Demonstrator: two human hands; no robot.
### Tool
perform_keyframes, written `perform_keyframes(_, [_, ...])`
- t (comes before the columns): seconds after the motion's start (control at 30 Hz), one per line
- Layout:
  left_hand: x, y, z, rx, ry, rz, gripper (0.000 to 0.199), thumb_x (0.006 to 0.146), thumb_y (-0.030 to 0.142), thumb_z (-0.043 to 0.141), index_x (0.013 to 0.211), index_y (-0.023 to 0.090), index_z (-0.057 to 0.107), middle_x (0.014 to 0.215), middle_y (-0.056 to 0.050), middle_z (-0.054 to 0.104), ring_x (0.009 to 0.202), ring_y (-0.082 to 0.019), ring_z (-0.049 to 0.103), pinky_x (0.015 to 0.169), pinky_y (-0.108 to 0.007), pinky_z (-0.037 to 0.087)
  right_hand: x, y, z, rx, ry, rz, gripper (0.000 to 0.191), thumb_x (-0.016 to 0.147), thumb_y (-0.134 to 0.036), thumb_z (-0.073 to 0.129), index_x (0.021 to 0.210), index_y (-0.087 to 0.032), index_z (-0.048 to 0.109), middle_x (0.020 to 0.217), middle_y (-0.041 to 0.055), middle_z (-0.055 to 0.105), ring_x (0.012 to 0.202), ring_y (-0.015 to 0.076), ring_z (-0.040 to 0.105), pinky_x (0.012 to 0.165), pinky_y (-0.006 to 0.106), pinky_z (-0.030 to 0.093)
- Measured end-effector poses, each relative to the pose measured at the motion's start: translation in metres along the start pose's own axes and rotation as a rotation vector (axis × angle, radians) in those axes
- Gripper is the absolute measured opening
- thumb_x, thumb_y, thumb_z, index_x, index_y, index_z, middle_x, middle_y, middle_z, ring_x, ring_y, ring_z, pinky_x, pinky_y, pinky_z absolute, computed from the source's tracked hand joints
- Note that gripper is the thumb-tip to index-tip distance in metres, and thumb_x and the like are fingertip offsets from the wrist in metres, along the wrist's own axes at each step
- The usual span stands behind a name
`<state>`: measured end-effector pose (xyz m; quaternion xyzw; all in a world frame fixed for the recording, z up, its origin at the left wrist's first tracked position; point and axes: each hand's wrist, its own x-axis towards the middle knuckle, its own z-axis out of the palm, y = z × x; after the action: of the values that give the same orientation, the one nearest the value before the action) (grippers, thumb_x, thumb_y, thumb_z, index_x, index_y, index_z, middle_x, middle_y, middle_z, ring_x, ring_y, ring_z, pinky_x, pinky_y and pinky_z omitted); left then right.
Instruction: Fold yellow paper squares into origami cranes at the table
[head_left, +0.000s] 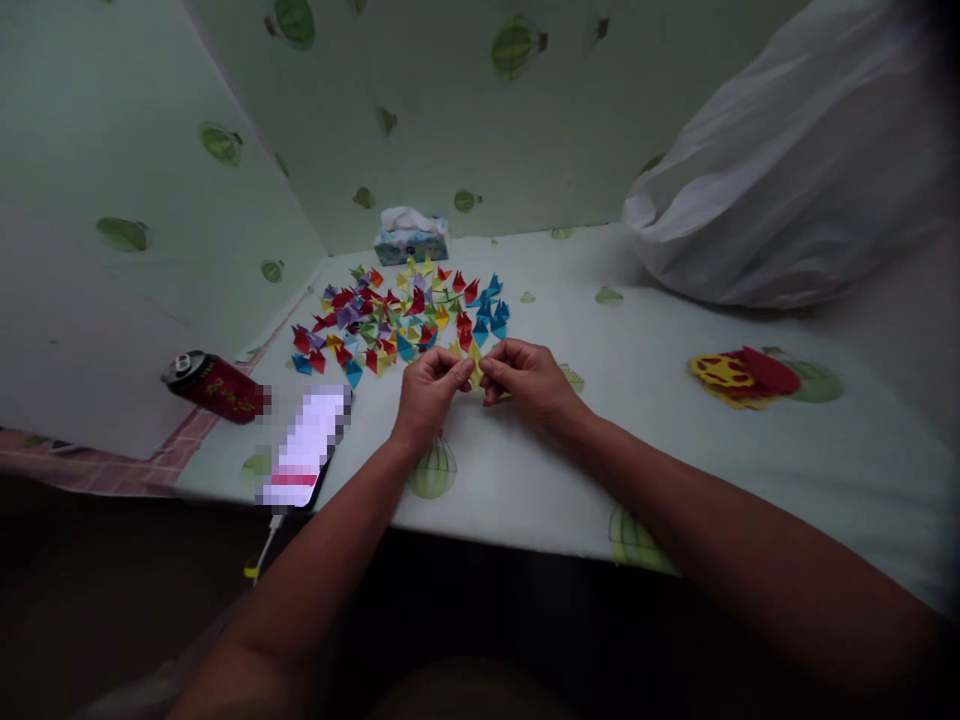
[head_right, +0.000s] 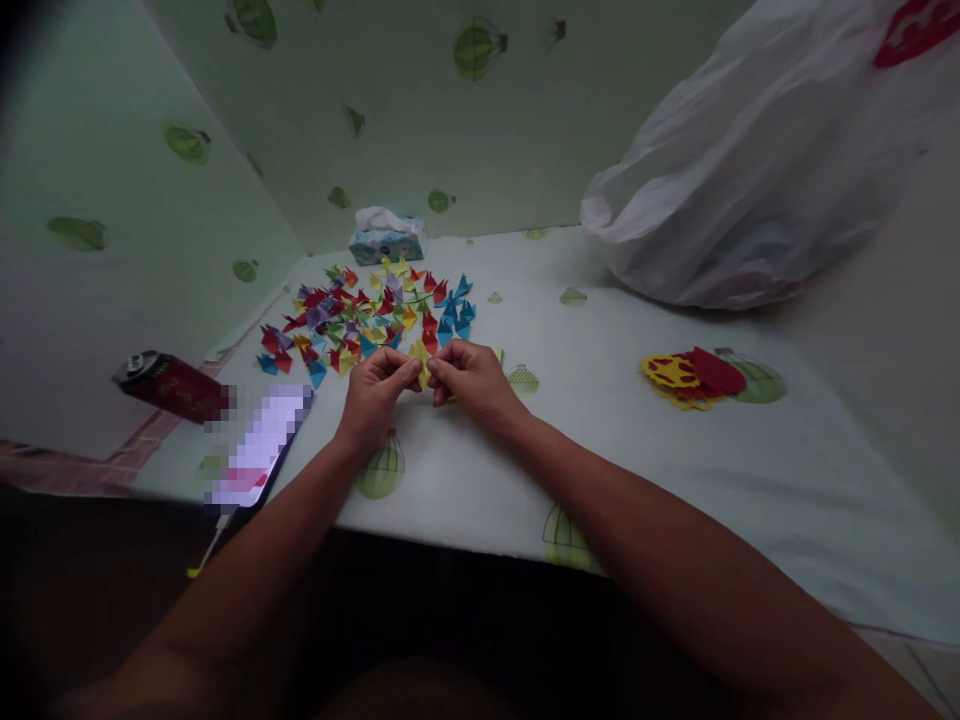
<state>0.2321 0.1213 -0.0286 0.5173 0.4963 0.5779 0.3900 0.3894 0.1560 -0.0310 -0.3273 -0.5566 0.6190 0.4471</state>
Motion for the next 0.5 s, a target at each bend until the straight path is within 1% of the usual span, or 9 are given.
perform_keyframes(0.1, [0.0,-0.0007,0.0012,-0.054,-0.021,-0.021,0.025,0.079,0.037,0.078,0.073,0.016,0.065,0.064,0.001,0.065,0.061,-0.01,0.06,0.066,-0.023,0.048,-0.0004,-0.0012,0.0006,-0.092,0.05,-0.037,0.031,0.077,-0.042,0.076,0.071,-0.019,0.058,0.061,-0.0018,0.064,0.048,0.0103,0.06,0.049,0.024,0.05])
perform_keyframes(0.17, [0.0001,-0.0015,0.0021,-0.138,-0.046,-0.064,0.028,0.079,0.041,0.078,0.075,0.016,0.065,0.066,0.001,0.065,0.061,-0.01,0.061,0.066,-0.023,0.05,-0.0007,-0.0014,0.0012,-0.101,0.082,-0.044,0.029,0.079,-0.041,0.074,0.071,-0.019,0.056,0.06,-0.0021,0.063,0.047,0.01,0.059,0.048,0.023,0.048])
perform_keyframes(0.27, [0.0006,-0.0027,0.0032,-0.225,-0.068,-0.121,0.032,0.076,0.044,0.08,0.078,0.016,0.065,0.068,0.001,0.065,0.061,-0.009,0.062,0.066,-0.024,0.052,-0.0004,-0.0008,0.0013,-0.084,0.09,-0.038,0.028,0.08,-0.041,0.073,0.072,-0.02,0.055,0.058,-0.0024,0.062,0.046,0.0102,0.059,0.047,0.023,0.047])
perform_keyframes(0.37, [0.0009,-0.0032,0.0034,-0.229,-0.07,-0.135,0.032,0.074,0.044,0.082,0.077,0.016,0.065,0.067,0.002,0.064,0.061,-0.009,0.061,0.066,-0.024,0.053,0.0003,0.0,0.0008,-0.082,0.088,-0.046,0.028,0.08,-0.041,0.073,0.072,-0.02,0.055,0.057,-0.0028,0.062,0.046,0.0103,0.059,0.047,0.024,0.048])
perform_keyframes(0.5, [0.0002,-0.0013,0.0027,-0.178,-0.065,-0.104,0.029,0.076,0.041,0.08,0.077,0.016,0.067,0.068,0.001,0.065,0.061,-0.009,0.062,0.067,-0.024,0.053,0.0005,0.0005,0.0,-0.104,0.088,-0.07,0.026,0.081,-0.039,0.071,0.072,-0.02,0.055,0.056,-0.0029,0.061,0.047,0.0104,0.058,0.049,0.024,0.048])
